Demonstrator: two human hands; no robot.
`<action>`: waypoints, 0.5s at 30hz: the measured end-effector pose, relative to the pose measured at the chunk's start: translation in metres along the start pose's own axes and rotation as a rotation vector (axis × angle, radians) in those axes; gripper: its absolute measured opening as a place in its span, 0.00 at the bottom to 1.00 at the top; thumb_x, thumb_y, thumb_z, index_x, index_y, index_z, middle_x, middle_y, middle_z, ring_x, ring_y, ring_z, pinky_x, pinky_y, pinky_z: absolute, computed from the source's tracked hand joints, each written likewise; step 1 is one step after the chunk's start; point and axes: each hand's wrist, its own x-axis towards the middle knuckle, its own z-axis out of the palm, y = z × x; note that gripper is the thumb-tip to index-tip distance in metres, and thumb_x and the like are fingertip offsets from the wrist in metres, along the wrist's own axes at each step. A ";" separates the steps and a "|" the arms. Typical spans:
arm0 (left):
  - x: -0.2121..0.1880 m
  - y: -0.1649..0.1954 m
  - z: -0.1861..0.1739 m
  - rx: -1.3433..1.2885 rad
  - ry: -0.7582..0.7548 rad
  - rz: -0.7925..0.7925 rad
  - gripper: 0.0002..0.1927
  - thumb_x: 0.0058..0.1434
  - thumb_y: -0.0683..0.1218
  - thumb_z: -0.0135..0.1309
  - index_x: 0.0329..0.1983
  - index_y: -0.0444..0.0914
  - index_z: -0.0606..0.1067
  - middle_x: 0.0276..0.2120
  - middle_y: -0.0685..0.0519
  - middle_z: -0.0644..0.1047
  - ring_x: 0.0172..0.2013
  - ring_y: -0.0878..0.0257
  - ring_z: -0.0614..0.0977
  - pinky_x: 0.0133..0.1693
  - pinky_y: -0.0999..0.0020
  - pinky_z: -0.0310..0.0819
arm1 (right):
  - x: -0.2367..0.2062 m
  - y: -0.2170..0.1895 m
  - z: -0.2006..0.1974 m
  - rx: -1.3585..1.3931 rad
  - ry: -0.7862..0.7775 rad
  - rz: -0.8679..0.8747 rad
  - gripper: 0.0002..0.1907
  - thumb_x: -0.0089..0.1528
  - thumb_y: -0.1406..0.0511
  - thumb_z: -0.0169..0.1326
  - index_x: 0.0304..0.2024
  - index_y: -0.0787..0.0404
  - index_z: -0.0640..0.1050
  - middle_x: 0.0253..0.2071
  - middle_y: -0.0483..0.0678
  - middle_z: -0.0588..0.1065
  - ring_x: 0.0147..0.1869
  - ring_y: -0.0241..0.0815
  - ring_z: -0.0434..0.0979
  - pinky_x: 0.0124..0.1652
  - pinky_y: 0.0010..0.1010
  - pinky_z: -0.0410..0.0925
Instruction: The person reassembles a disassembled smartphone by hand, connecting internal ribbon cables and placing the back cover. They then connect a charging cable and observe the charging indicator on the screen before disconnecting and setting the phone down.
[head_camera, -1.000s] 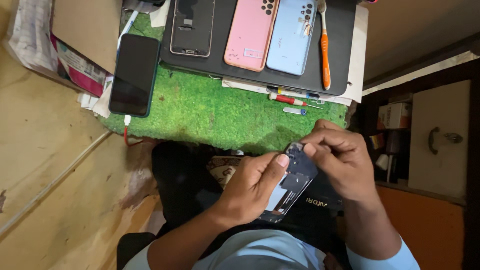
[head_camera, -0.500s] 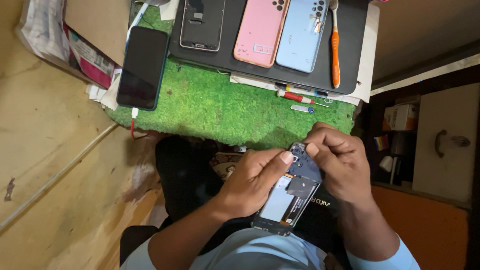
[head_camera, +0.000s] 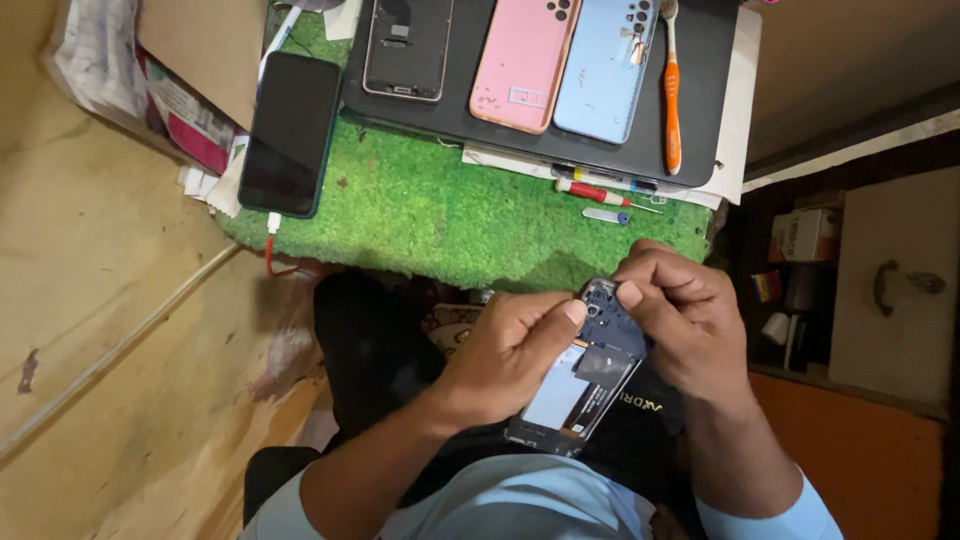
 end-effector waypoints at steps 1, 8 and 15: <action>0.000 0.000 0.000 -0.018 0.002 -0.001 0.20 0.74 0.51 0.43 0.31 0.33 0.74 0.18 0.59 0.69 0.22 0.74 0.67 0.24 0.71 0.61 | 0.000 -0.001 0.000 -0.059 -0.019 -0.035 0.06 0.65 0.72 0.53 0.33 0.68 0.78 0.31 0.42 0.69 0.34 0.31 0.64 0.36 0.23 0.58; 0.000 -0.009 0.001 -0.077 0.059 0.075 0.24 0.78 0.54 0.43 0.30 0.33 0.73 0.22 0.59 0.71 0.26 0.74 0.69 0.28 0.72 0.65 | 0.004 0.000 0.007 -0.167 -0.060 -0.092 0.04 0.62 0.71 0.55 0.32 0.67 0.77 0.28 0.41 0.67 0.34 0.31 0.60 0.35 0.25 0.56; 0.009 -0.019 0.006 -0.300 0.051 -0.097 0.24 0.77 0.54 0.41 0.34 0.33 0.76 0.25 0.58 0.76 0.26 0.74 0.73 0.29 0.74 0.70 | 0.010 0.006 -0.003 -0.001 -0.010 0.162 0.06 0.68 0.70 0.51 0.45 0.66 0.77 0.36 0.42 0.73 0.39 0.30 0.67 0.40 0.22 0.63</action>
